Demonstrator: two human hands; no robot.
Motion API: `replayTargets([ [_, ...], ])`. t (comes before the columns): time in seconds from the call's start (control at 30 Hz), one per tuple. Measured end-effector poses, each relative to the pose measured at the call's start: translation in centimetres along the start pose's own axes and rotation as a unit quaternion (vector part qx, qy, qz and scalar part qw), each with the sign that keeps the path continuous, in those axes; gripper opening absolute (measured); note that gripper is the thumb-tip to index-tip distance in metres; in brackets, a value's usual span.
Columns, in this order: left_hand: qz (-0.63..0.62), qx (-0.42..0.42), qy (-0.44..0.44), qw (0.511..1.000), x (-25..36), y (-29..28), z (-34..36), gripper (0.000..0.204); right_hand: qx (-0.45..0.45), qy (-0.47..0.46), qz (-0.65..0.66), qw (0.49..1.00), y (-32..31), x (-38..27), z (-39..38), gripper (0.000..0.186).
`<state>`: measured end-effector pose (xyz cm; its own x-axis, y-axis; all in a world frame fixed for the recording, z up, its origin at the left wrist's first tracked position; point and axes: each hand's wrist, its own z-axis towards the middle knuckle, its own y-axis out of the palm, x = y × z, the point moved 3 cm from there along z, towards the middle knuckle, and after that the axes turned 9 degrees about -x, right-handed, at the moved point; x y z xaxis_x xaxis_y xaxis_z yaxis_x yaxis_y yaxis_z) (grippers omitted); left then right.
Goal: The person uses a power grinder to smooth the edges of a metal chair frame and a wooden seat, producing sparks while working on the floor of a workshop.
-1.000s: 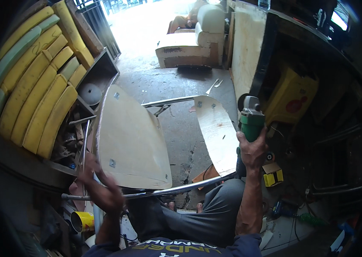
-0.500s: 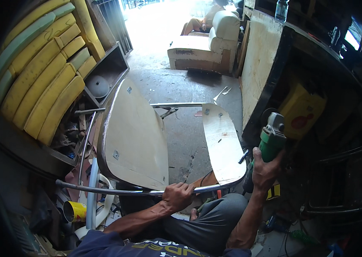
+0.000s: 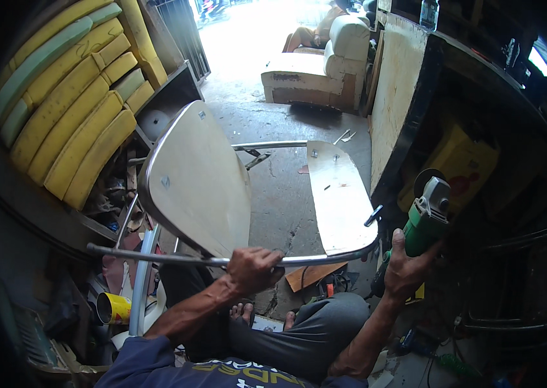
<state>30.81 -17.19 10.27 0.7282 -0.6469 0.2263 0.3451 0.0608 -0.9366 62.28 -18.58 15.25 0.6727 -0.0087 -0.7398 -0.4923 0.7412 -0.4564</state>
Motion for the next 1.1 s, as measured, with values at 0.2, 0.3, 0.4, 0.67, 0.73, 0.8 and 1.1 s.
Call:
replayTargets([
  [0.2,0.063,-0.027,0.057,0.996,-5.9,-4.4,4.0,0.02,0.021,0.029,-0.008,0.999,-1.1,1.2,-0.4,0.08],
  [0.3,0.054,-0.034,0.064,0.996,-8.7,-6.2,6.7,0.022,0.005,0.046,-0.003,0.999,-2.2,1.0,-0.6,0.08],
  [0.4,0.062,-0.012,0.085,0.994,-10.4,-6.2,9.3,0.02,-0.033,0.099,0.008,0.995,-3.5,0.0,-1.0,0.076],
  [0.67,0.06,0.048,0.108,0.991,-14.5,-4.2,13.4,0.019,-0.038,0.076,0.002,0.996,-4.7,1.8,-1.7,0.063],
  [0.73,0.063,0.044,0.102,0.992,-15.9,-4.5,14.0,0.018,-0.057,0.09,0.019,0.994,-4.7,1.5,-2.0,0.063],
  [0.8,0.076,0.041,0.103,0.991,-17.5,-5.5,14.3,0.017,-0.075,0.098,0.042,0.991,-4.8,1.3,-1.8,0.061],
  [1.1,0.074,-0.027,0.108,0.991,-24.1,-8.3,12.4,0.016,-0.166,0.179,0.076,0.967,-3.4,0.9,-3.2,0.057],
])
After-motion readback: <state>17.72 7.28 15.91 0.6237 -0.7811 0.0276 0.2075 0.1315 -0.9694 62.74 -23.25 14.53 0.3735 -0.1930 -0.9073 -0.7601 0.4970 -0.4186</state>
